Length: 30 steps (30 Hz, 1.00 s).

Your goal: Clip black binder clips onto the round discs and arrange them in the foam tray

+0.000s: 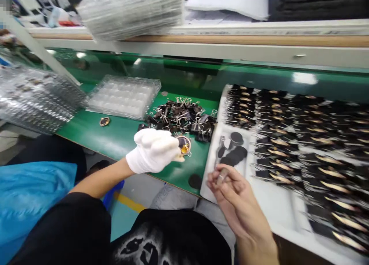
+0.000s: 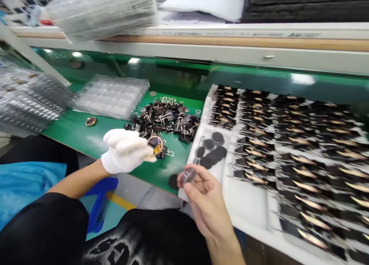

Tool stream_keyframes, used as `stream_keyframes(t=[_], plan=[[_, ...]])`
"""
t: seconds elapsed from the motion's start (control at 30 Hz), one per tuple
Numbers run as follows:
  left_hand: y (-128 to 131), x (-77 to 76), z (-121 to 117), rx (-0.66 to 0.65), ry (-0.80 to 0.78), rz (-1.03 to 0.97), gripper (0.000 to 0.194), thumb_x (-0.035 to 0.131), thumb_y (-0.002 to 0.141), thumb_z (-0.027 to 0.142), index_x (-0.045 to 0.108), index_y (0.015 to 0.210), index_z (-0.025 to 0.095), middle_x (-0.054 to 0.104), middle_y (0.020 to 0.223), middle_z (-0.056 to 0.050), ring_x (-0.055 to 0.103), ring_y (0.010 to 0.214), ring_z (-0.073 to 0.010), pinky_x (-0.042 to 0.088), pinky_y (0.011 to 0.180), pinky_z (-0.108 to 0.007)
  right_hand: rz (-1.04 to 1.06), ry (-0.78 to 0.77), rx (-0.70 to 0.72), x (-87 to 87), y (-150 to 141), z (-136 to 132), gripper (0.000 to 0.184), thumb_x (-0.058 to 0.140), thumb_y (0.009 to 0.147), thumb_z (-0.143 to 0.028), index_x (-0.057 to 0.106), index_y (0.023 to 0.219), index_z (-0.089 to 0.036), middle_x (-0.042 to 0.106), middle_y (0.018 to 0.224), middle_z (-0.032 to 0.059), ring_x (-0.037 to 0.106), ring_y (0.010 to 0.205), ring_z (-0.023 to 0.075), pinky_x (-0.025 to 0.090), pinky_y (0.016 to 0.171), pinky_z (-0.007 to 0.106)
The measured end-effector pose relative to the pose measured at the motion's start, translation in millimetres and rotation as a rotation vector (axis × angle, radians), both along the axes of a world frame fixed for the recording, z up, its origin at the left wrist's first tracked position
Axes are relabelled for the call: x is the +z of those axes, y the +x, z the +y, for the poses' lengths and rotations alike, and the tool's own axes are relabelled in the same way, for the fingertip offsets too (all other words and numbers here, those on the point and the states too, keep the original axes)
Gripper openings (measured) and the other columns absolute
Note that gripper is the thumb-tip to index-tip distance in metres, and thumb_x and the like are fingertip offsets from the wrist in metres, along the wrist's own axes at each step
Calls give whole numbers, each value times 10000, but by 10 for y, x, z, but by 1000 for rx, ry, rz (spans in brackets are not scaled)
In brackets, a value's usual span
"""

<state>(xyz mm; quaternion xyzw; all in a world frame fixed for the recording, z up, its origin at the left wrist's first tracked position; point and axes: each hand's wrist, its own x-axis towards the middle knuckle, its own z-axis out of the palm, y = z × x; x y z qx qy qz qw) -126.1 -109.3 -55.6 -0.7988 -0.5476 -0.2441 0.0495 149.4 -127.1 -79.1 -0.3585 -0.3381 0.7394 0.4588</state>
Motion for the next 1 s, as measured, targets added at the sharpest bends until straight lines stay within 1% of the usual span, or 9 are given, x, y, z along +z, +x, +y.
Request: stream_keyframes(t=[0.13, 0.23, 0.37, 0.47, 0.57, 0.67, 0.73, 0.87, 1.0], plan=[[422, 80, 181, -401, 635, 209, 90, 786, 894, 359, 728, 934, 302, 738, 958, 61, 629, 833, -132, 484, 864, -320, 260, -107, -6, 81, -118, 8, 175, 917, 791, -394, 817, 920, -330, 796, 1172, -10, 732, 1141, 178, 629, 987, 338], [618, 174, 358, -572, 773, 254, 22, 726, 924, 266, 711, 939, 265, 742, 1074, 78, 645, 893, -106, 475, 837, -295, 280, -51, -28, 90, -72, 7, 148, 898, 823, -370, 819, 931, -308, 805, 1094, -13, 747, 1048, 163, 631, 996, 373], [793, 215, 604, -705, 691, 132, 204, 739, 915, 431, 665, 951, 245, 743, 976, 47, 655, 819, -138, 449, 699, -312, 186, 29, -156, 46, 37, 0, 111, 869, 861, -321, 796, 912, -254, 785, 922, -17, 737, 867, 117, 640, 879, 285], [885, 185, 688, -651, 397, -79, 485, 745, 857, 633, 623, 1065, 213, 732, 940, -36, 682, 779, -189, 475, 685, -330, 45, 143, -259, 1, 107, -5, 100, 844, 888, -294, 770, 943, -254, 765, 915, -25, 716, 835, 97, 611, 808, 217], [957, 181, 645, -559, 24, -115, 559, 731, 881, 579, 592, 1241, 175, 744, 939, -47, 717, 795, -199, 531, 757, -346, -176, 294, -337, -7, 159, -8, 102, 807, 913, -248, 741, 990, -262, 752, 922, -25, 714, 839, 97, 590, 775, 190], [1021, 197, 574, -503, -216, -20, 409, 712, 910, 433, 636, 1228, 187, 745, 840, 8, 711, 726, -169, 530, 717, -304, -333, 365, -399, 26, 169, -6, 117, 755, 945, -226, 695, 1036, -270, 748, 977, -14, 731, 892, 110, 600, 792, 196], [1057, 180, 554, -481, -213, 29, 359, 703, 919, 391, 666, 1213, 187, 768, 860, -2, 731, 750, -188, 540, 717, -311, -335, 366, -400, 45, 154, 0, 115, 719, 972, -242, 654, 1060, -276, 746, 1001, -10, 742, 888, 119, 618, 815, 223], [1093, 72, 549, -434, -8, -2, 265, 629, 991, 321, 693, 1192, 160, 792, 852, -17, 738, 692, -188, 551, 676, -320, -299, 348, -373, 37, 114, 30, 111, 709, 982, -273, 628, 1059, -274, 758, 1052, 9, 763, 874, 140, 649, 839, 280], [1094, 7, 525, -438, 25, -172, 177, 559, 1030, 199, 698, 1134, 169, 819, 957, -23, 771, 757, -139, 582, 711, -253, -279, 354, -404, 5, 95, 86, 121, 750, 948, -242, 653, 1020, -256, 734, 1266, 72, 730, 1172, 194, 655, 929, 317]])
